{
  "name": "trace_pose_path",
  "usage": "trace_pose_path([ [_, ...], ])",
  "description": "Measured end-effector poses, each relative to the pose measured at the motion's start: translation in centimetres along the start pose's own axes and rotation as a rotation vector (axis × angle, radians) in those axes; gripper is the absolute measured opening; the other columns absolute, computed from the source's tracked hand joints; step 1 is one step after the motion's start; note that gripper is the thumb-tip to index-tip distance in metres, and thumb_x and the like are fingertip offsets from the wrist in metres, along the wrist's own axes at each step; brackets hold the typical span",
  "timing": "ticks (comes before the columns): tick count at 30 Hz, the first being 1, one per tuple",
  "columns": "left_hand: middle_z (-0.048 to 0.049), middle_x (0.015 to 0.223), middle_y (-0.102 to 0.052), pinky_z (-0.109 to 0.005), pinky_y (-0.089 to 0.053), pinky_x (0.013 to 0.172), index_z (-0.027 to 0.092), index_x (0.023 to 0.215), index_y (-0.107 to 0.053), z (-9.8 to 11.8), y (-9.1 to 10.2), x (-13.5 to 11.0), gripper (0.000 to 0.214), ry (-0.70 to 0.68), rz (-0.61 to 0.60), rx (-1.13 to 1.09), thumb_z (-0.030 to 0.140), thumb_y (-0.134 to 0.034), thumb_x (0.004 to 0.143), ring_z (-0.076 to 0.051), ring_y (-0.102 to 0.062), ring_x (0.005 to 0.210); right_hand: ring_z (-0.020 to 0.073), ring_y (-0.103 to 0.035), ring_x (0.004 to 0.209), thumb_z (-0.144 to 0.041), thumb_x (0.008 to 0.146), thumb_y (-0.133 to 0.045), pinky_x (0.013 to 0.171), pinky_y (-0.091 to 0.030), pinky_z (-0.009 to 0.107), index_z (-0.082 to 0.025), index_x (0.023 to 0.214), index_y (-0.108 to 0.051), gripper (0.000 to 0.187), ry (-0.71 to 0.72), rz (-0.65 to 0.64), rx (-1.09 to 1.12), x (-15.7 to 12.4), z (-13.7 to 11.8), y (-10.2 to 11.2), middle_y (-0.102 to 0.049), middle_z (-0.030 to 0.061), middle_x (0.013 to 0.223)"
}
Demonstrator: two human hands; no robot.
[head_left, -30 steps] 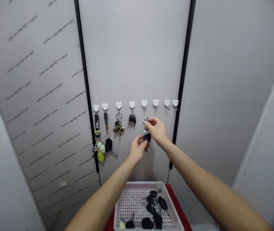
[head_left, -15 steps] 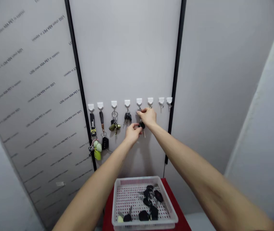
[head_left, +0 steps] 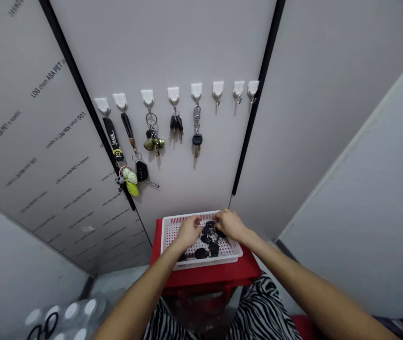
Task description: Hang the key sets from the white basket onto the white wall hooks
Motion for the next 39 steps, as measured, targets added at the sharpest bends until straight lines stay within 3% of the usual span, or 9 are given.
trace_pose_path([
  [3, -0.0047, 0.080, -0.055, -0.025, -0.035, 0.070, 0.015, 0.081, -0.053, -0.6, -1.1, -1.1, 0.023, -0.074, -0.026, 0.188, 0.014, -0.048, 0.059, -0.014, -0.048, 0.076, 0.0203, -0.043, 0.086, -0.017, 0.061, -0.046, 0.072, -0.027, 0.031, -0.017, 0.074, -0.057, 0.017, 0.076, -0.056, -0.150, -1.0, -0.1, -0.9, -0.057, 0.0076, 0.082],
  [8, -0.0045, 0.075, -0.053, -0.026, -0.034, 0.069, 0.017, 0.068, -0.056, 0.0, -1.6, -1.9, 0.019, -0.120, -0.020, 0.354, 0.032, -0.046, 0.062, -0.016, -0.046, 0.077, 0.0189, -0.043, 0.083, -0.019, 0.064, -0.044, 0.071, -0.026, 0.030, -0.017, 0.075, -0.055, 0.016, 0.092, -0.115, -0.151, -1.3, -0.6, -1.6, -0.056, 0.0068, 0.080],
  [12, -0.0033, 0.071, -0.054, -0.025, -0.034, 0.065, 0.016, 0.063, -0.056, 0.1, -1.5, -1.6, 0.012, -0.118, -0.028, 0.386, 0.023, -0.046, 0.061, -0.015, -0.046, 0.072, 0.0169, -0.046, 0.077, -0.020, 0.067, -0.041, 0.069, -0.026, 0.029, -0.016, 0.067, -0.055, 0.015, 0.080, -0.123, -0.105, -1.4, -0.6, -1.9, -0.057, 0.0058, 0.073],
  [16, -0.0017, 0.065, -0.054, -0.021, -0.035, 0.061, 0.014, 0.061, -0.055, 0.1, 0.1, -0.7, 0.013, -0.036, 0.035, 0.171, 0.018, -0.043, 0.061, -0.011, -0.046, 0.065, 0.0159, -0.048, 0.077, -0.018, 0.067, -0.041, 0.071, -0.027, 0.030, -0.017, 0.070, -0.056, 0.015, 0.041, -0.007, 0.012, -1.5, -0.5, -1.4, -0.058, 0.0038, 0.074],
  [20, 0.0008, 0.057, -0.051, -0.019, -0.034, 0.055, 0.012, 0.061, -0.054, 1.3, 2.4, 0.2, 0.014, -0.039, 0.003, -0.117, 0.022, -0.044, 0.062, -0.008, -0.044, 0.055, 0.0144, -0.048, 0.080, -0.024, 0.068, -0.041, 0.072, -0.032, 0.027, -0.018, 0.086, -0.055, 0.023, 0.056, 0.131, 0.275, -0.8, -1.0, -0.3, -0.057, 0.0049, 0.084],
  [29, 0.0044, 0.048, -0.047, -0.017, -0.032, 0.050, 0.012, 0.053, -0.051, 4.6, 5.2, 1.5, 0.007, 0.016, -0.048, -0.526, 0.016, -0.049, 0.057, -0.005, -0.040, 0.047, 0.0127, -0.050, 0.073, -0.027, 0.068, -0.042, 0.069, -0.038, 0.025, -0.016, 0.082, -0.057, 0.024, 0.137, 0.168, 0.738, 1.1, -2.9, 1.6, -0.058, 0.0034, 0.078],
  [34, 0.0046, 0.046, -0.047, -0.017, -0.033, 0.050, 0.011, 0.051, -0.050, 7.6, 6.5, 2.7, 0.005, -0.036, 0.007, -0.580, 0.013, -0.050, 0.055, -0.004, -0.040, 0.046, 0.0083, -0.044, 0.048, -0.033, 0.070, -0.036, 0.048, -0.037, 0.020, -0.014, 0.060, -0.056, 0.030, 0.097, 0.253, 0.816, 2.3, -3.1, 4.7, -0.051, -0.0012, 0.049],
  [39, 0.0030, 0.055, -0.050, -0.018, -0.036, 0.054, 0.012, 0.062, -0.050, 12.4, 8.9, 4.2, 0.005, -0.233, 0.227, -0.622, 0.014, -0.050, 0.057, -0.005, -0.044, 0.051, 0.0068, -0.041, 0.043, -0.034, 0.065, -0.041, 0.046, -0.036, 0.019, -0.013, 0.059, -0.055, 0.026, 0.074, 0.437, 0.938, 5.1, -3.1, 11.5, -0.047, -0.0027, 0.044],
])
Point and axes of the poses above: each hand's wrist, its own x-axis towards the middle knuckle, its own y-axis out of the back of the hand, z = x × y, the point moved 2 cm from there along x, towards the middle knuckle
